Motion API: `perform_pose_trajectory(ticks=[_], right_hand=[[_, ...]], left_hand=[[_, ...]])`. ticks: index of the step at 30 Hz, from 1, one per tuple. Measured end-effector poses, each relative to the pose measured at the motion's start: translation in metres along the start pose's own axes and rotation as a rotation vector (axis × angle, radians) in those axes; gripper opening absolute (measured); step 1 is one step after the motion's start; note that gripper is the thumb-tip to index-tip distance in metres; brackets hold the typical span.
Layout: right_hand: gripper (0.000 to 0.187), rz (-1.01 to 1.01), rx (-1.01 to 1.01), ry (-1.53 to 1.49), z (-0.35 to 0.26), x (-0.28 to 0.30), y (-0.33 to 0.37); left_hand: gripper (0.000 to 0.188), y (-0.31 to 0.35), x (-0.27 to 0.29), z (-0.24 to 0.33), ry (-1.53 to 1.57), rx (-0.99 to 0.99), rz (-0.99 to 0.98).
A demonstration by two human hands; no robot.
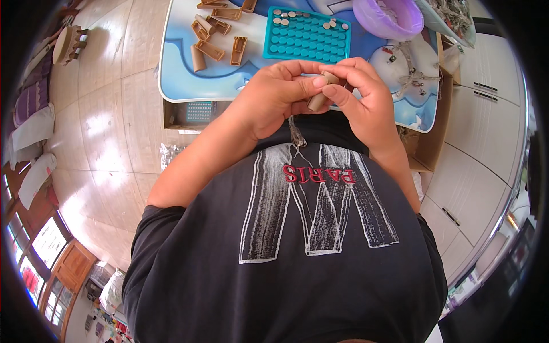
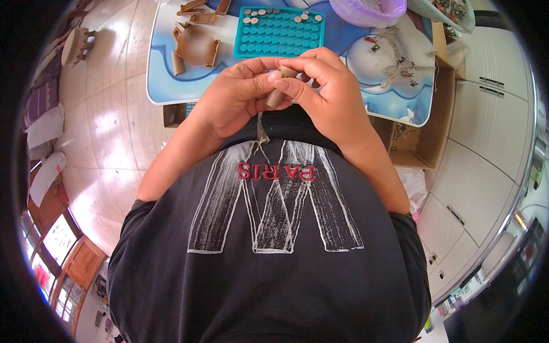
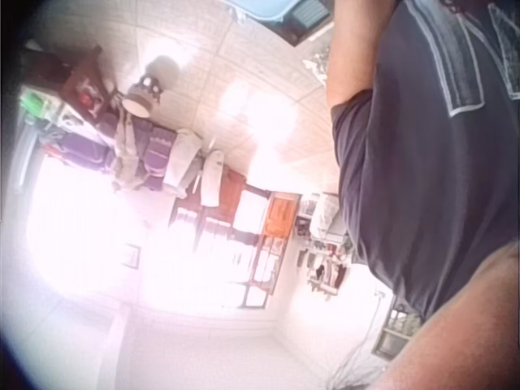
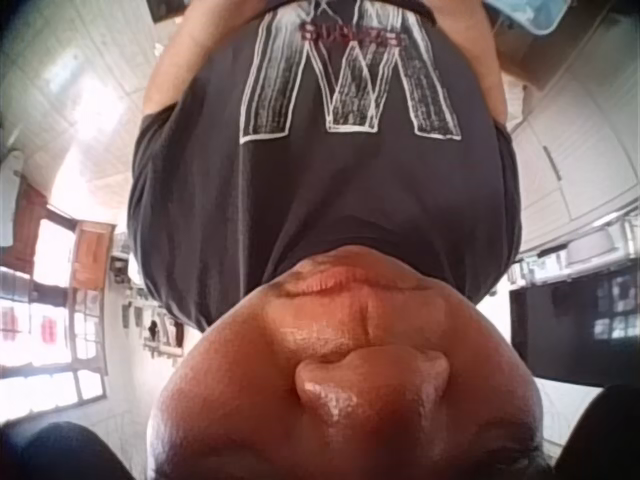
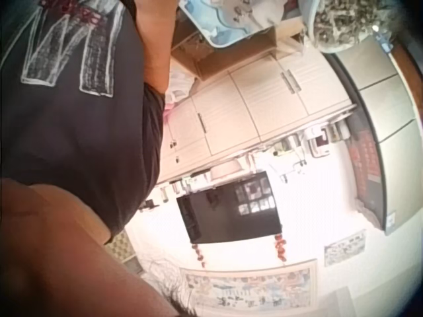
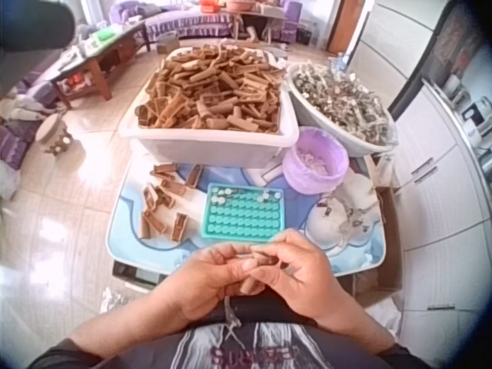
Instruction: The person assembles small decorative holders by inserting metal components into brown cylindrical casings and securing them with small round discs. The person handles the components one at a time, repeatedly picking up parts from a tray and a purple bowl, inserting them into the casings, and placing the finished units on the table.
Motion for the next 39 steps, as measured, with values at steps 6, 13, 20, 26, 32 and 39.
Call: perform_pose_trajectory(ticks=[6,13,20,26,32,39], right_hand=[[0.027,0.053,-0.275,-0.564,0.007,-0.001,0.004],[0.025,0.148,-0.291,-0.734,0.012,-0.003,0.005],[0.025,0.211,-0.275,-0.754,0.015,-0.015,0.008],[0.022,0.172,-0.247,-0.573,0.014,-0.013,0.005],[0.017,0.155,0.019,0.010,0.006,0.026,-0.013],[0.014,0.155,-0.225,0.647,0.009,0.115,-0.089]], left_hand=[[0.045,0.008,-0.010,0.014,-0.220,0.091,0.096],[0.032,0.007,-0.014,0.011,-0.625,-0.129,0.162],[0.015,0.008,-0.017,0.003,-0.749,-0.273,0.336],[0.021,0.000,-0.004,0.005,-0.517,-0.101,0.151],[0.031,0.000,0.004,0.001,-0.041,0.076,0.055],[0.032,-0.001,0.000,0.004,0.019,0.121,0.069]])
Point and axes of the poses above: each hand's wrist, its own y-axis away from the middle knuckle, its own x-axis out of the back of the hand, z = x × y, the point moved 1 cm from there along -y, towards the middle knuckle, and after that the axes turned 5 degrees about -z, right-handed, at the moved point
